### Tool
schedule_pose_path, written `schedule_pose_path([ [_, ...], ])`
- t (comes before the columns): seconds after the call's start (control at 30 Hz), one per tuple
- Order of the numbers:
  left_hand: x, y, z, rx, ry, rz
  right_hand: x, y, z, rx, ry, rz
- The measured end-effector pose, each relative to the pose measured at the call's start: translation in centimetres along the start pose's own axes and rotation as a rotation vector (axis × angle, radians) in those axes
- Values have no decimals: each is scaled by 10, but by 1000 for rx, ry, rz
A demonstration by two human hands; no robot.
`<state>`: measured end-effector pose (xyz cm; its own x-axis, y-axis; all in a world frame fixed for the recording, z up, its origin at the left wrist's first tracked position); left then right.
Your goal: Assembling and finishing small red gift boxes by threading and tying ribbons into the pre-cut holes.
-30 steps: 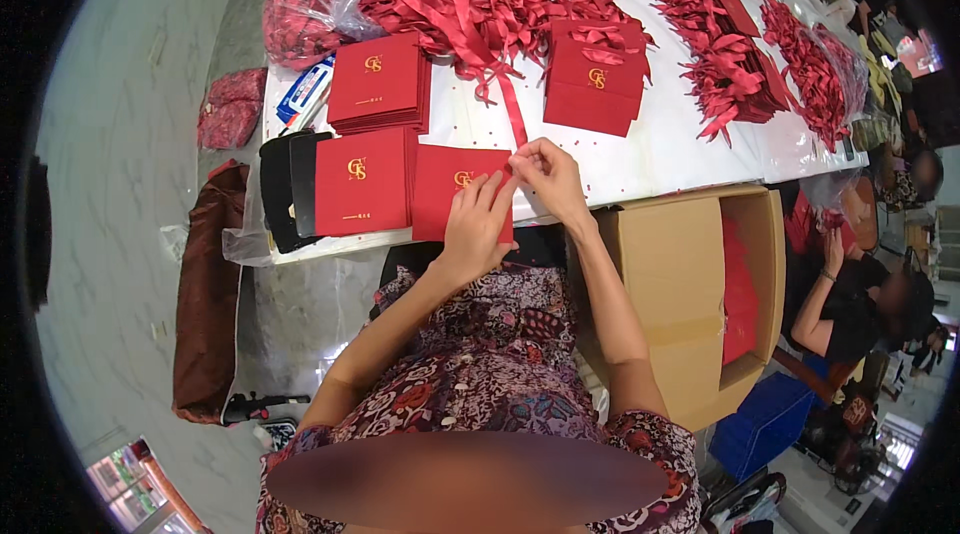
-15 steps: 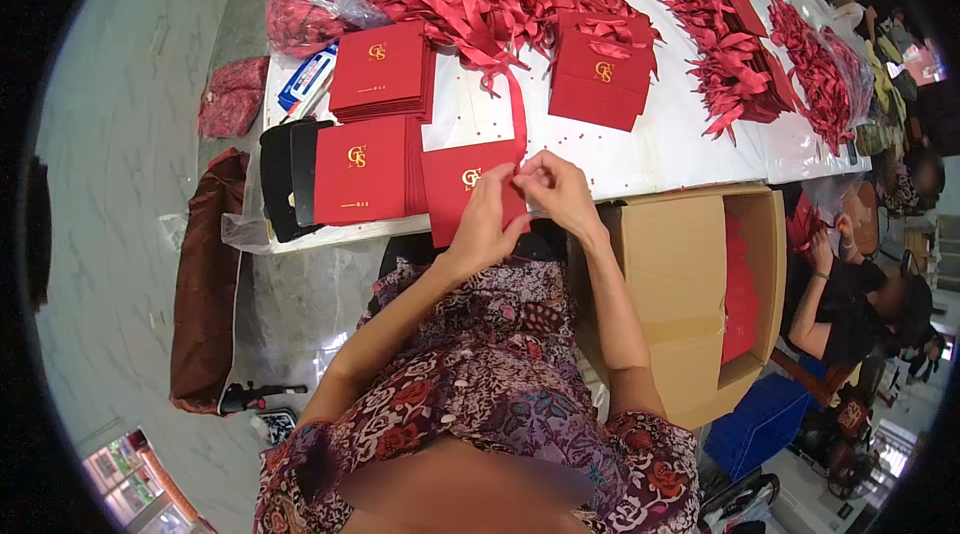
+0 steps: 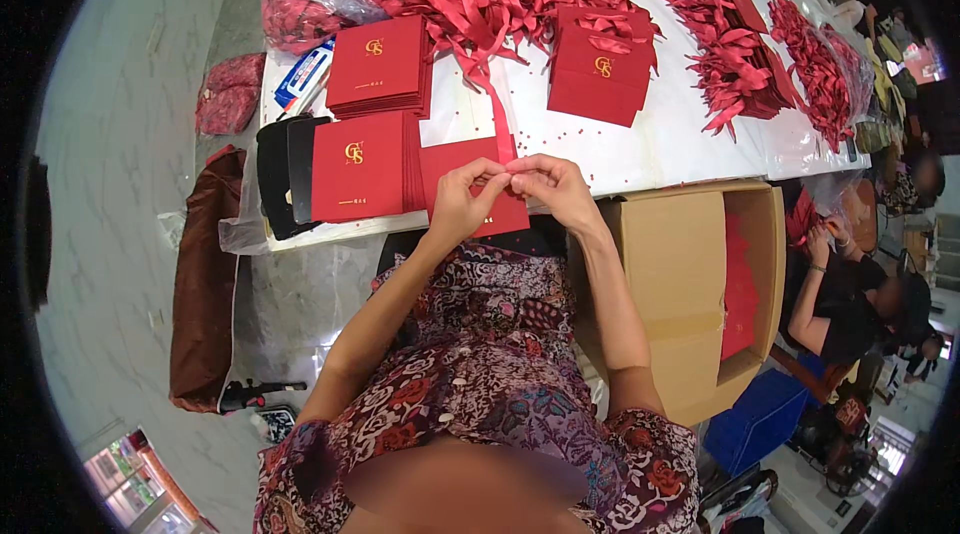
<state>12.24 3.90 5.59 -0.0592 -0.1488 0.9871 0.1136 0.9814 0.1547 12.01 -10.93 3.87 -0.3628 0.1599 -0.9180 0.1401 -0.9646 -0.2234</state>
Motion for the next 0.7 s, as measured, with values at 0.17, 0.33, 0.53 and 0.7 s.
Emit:
schedule_pose_path([
  [0.17, 9, -5, 1, -4, -116, -100, -30, 19, 11, 228, 356, 80],
  [0.33, 14, 10, 8, 104, -330, -741, -84, 34, 39, 15, 433, -469],
  [0.53, 9, 15, -3, 159, -357, -971, -83, 19, 36, -194, 225, 44],
  [0.7, 8, 16, -10, 86, -287, -933, -30, -14, -5, 30, 259, 430],
])
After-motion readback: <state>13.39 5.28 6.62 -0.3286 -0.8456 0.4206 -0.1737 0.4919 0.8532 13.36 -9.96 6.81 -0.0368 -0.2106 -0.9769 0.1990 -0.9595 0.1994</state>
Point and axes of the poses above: each hand's wrist, its own z-axis away from the middle knuckle, its own y-axis out of the back of the hand, x = y × z, the point moved 7 cm from there along -z, towards the middle knuckle, and after that the axes turned 6 degrees about x, right-handed, at the moved point
